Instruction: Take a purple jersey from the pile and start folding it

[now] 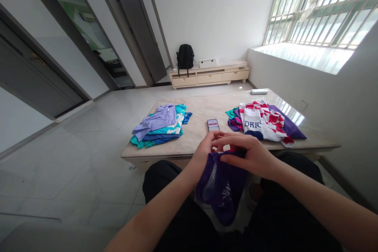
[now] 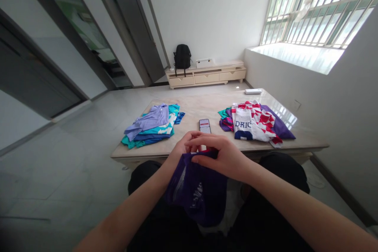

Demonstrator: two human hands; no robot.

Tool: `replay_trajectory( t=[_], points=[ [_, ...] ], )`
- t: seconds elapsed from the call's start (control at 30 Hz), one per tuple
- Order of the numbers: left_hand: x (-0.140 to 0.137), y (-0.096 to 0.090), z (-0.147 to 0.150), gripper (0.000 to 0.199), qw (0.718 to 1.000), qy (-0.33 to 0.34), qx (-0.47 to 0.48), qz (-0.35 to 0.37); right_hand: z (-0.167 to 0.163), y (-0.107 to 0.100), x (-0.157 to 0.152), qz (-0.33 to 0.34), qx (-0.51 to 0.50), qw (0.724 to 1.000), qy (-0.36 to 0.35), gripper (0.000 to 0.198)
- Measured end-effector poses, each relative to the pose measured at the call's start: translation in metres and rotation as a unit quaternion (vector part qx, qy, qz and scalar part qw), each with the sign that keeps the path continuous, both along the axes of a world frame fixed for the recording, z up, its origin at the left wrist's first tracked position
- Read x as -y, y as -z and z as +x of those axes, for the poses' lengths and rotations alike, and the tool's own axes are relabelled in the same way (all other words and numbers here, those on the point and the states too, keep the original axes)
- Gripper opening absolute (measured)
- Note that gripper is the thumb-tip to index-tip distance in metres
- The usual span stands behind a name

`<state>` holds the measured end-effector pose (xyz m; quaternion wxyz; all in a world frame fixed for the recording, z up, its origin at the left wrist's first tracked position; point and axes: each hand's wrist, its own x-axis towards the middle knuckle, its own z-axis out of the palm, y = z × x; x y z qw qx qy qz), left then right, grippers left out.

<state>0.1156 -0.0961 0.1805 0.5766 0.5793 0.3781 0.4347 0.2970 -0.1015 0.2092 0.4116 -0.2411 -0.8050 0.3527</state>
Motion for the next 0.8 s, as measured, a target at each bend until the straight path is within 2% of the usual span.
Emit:
replay_trajectory(
  t=[0.17,0.27,0.33,0.37,0.47,0.53,0.6,0.67,0.8],
  points=[
    [-0.007,0.006,-0.009,0.046,0.996,0.038,-0.081,0.018,0.001,0.014,-0.008,-0.038,0.064,0.997,0.03,0.01],
    [-0.006,0.003,-0.015,0.042,0.993,-0.006,-0.113,0.021,0.003,0.023,-0.014,-0.072,0.074,0.993,0.055,0.011],
    [-0.003,0.001,-0.019,0.031,0.992,-0.058,-0.106,0.025,0.005,0.029,-0.02,-0.088,0.036,0.993,0.071,0.013],
    [0.0,0.001,-0.021,0.032,0.992,-0.077,-0.098,0.026,0.006,0.032,-0.023,-0.096,0.005,0.992,0.083,0.015],
    [0.009,0.006,-0.026,0.042,0.99,-0.09,-0.098,0.039,0.007,0.038,-0.031,-0.106,-0.08,0.983,0.129,0.019],
    [0.012,0.013,-0.027,0.061,0.989,-0.09,-0.108,0.048,0.006,0.041,-0.033,-0.102,-0.1,0.979,0.148,0.02],
    [0.008,0.018,-0.028,0.066,0.986,-0.114,-0.105,0.052,0.004,0.044,-0.033,-0.091,-0.097,0.977,0.167,0.018],
    [0.0,0.019,-0.029,0.052,0.982,-0.159,-0.088,0.059,0.003,0.048,-0.033,-0.055,-0.085,0.971,0.215,0.015],
    [-0.009,0.011,-0.031,0.02,0.962,-0.225,-0.087,0.128,0.008,0.058,-0.035,0.08,-0.063,0.94,0.325,0.011]
  ],
)
